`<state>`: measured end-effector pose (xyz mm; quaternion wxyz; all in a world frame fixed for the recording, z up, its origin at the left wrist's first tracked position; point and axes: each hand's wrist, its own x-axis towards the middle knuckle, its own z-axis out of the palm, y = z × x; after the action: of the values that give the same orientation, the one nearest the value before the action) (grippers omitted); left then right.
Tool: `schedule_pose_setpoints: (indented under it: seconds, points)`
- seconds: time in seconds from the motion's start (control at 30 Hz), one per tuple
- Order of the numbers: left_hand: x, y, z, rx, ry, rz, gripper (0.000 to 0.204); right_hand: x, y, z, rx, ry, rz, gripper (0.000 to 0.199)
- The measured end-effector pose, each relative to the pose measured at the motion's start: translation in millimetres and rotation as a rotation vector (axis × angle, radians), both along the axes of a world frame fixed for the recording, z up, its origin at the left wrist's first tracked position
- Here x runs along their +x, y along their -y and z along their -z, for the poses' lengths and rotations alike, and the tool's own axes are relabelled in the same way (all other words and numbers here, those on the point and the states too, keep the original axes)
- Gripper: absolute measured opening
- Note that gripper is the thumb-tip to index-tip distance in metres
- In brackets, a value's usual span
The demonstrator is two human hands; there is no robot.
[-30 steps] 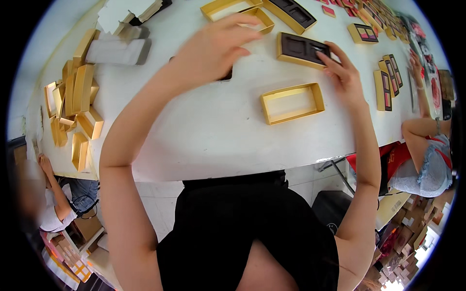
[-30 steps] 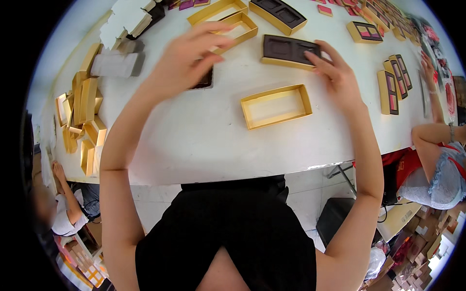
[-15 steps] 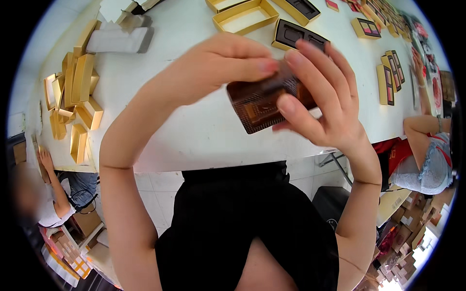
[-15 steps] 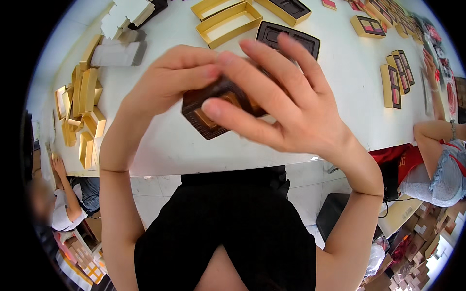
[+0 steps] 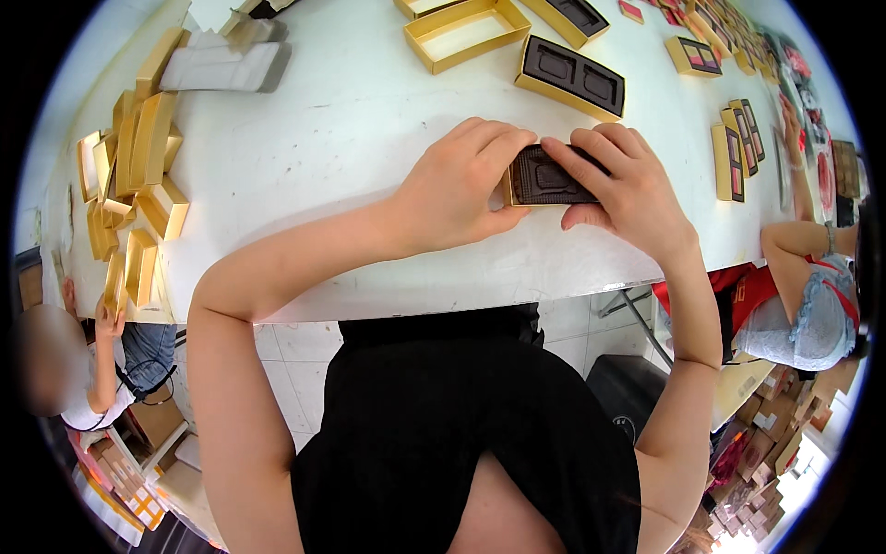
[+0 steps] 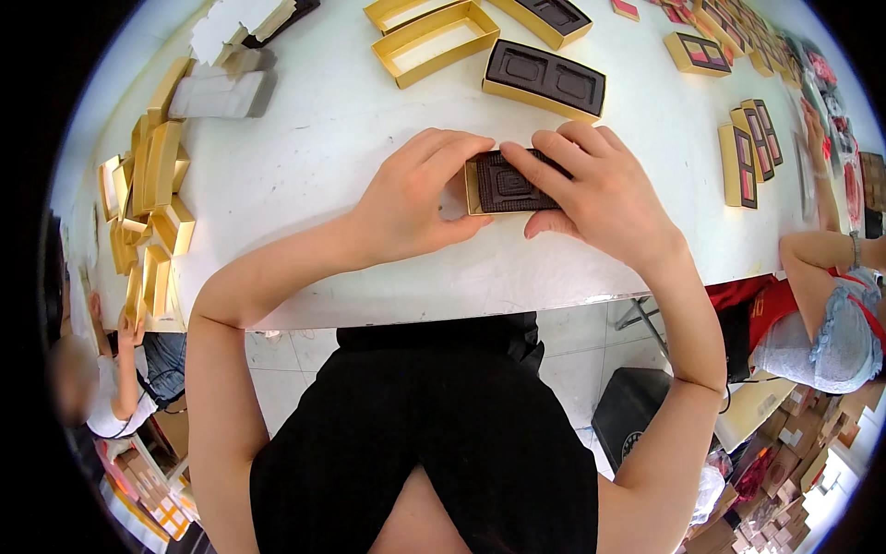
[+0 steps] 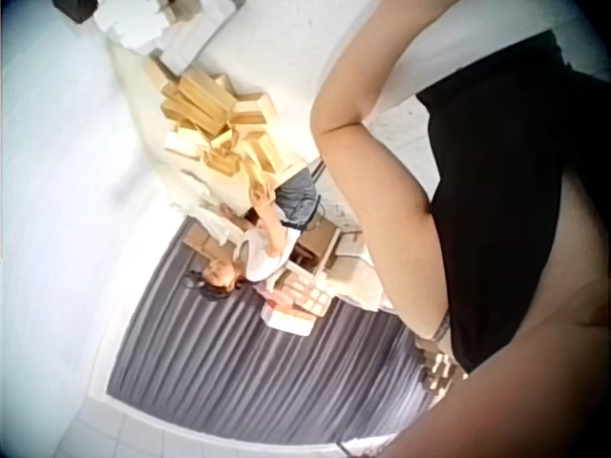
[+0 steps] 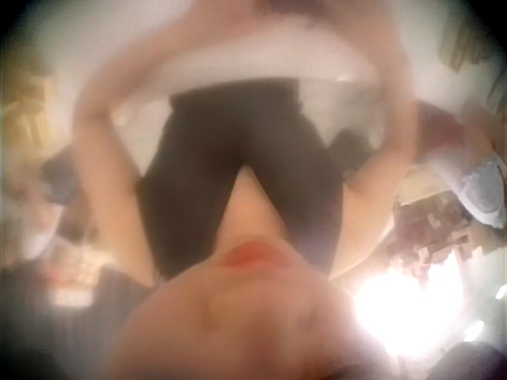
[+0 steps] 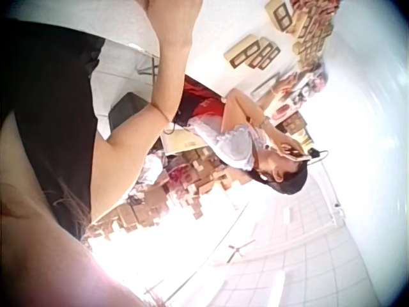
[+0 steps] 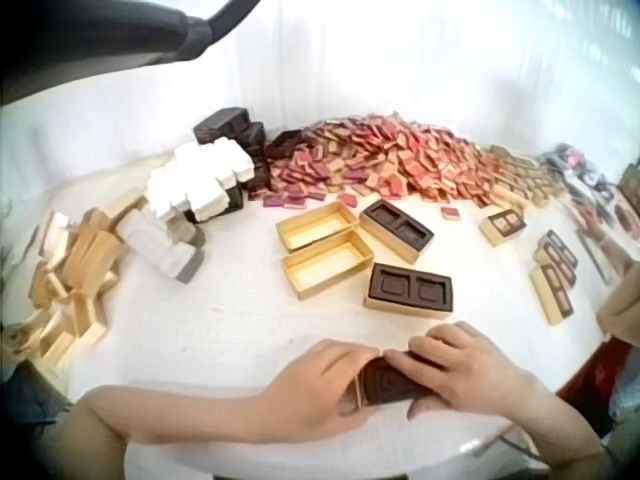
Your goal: The person assembles cosmetic compacts by placing dark brown plastic inserts into gold-colored rectangular trays. They then place small pink and purple rectangular inserts into the compartments of the dark brown inserts. The person also folds white cardboard boxes and places the assembled compacts inside them.
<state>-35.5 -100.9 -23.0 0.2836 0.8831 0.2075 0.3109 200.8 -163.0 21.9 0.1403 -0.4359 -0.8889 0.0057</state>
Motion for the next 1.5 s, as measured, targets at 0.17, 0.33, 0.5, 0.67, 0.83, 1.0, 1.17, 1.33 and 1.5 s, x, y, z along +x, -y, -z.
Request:
schedule_pose_setpoints:
  seconds: [0.17, 0.33, 0.5, 0.67, 0.83, 1.0, 1.17, 1.33, 1.5]
  points:
    - [-6, -4, 10, -0.002, 0.088, 0.025, 0.067, -6, 4, 19, 0.068, -0.193, 0.049, 0.064]
    - [-7, -4, 5, -0.121, 0.058, 0.002, 0.07, -8, 4, 25, -0.01, -0.366, 0.117, 0.063]
    - [-9, -10, 6, 0.081, 0.07, 0.042, 0.067, -13, 8, 21, 0.015, -0.008, 0.116, 0.073]
    - [-17, -6, 12, 0.461, -0.067, 0.007, 0.06, -23, 15, 18, -0.078, 0.167, 0.166, 0.083]
    - [-14, -1, 14, 0.345, 0.044, 0.041, 0.054, -46, 18, 36, 0.115, 0.133, 0.265, 0.07]
    - [-116, -32, -28, 0.57, -0.087, -0.492, 0.043, -29, 24, 45, 0.016, 0.166, 0.44, 0.071]
    - [-249, -68, -30, 0.721, -0.391, -1.159, 0.031, -33, -19, 31, 0.125, 0.163, 0.394, 0.083]
    - [-244, -87, -37, 0.583, -0.553, -0.779, 0.053, 24, -51, 52, 0.08, 0.177, 0.495, 0.084]
    - [-241, -134, -31, 0.572, -0.854, -0.637, 0.079, 85, -67, 54, 0.037, 0.143, 0.475, 0.08]
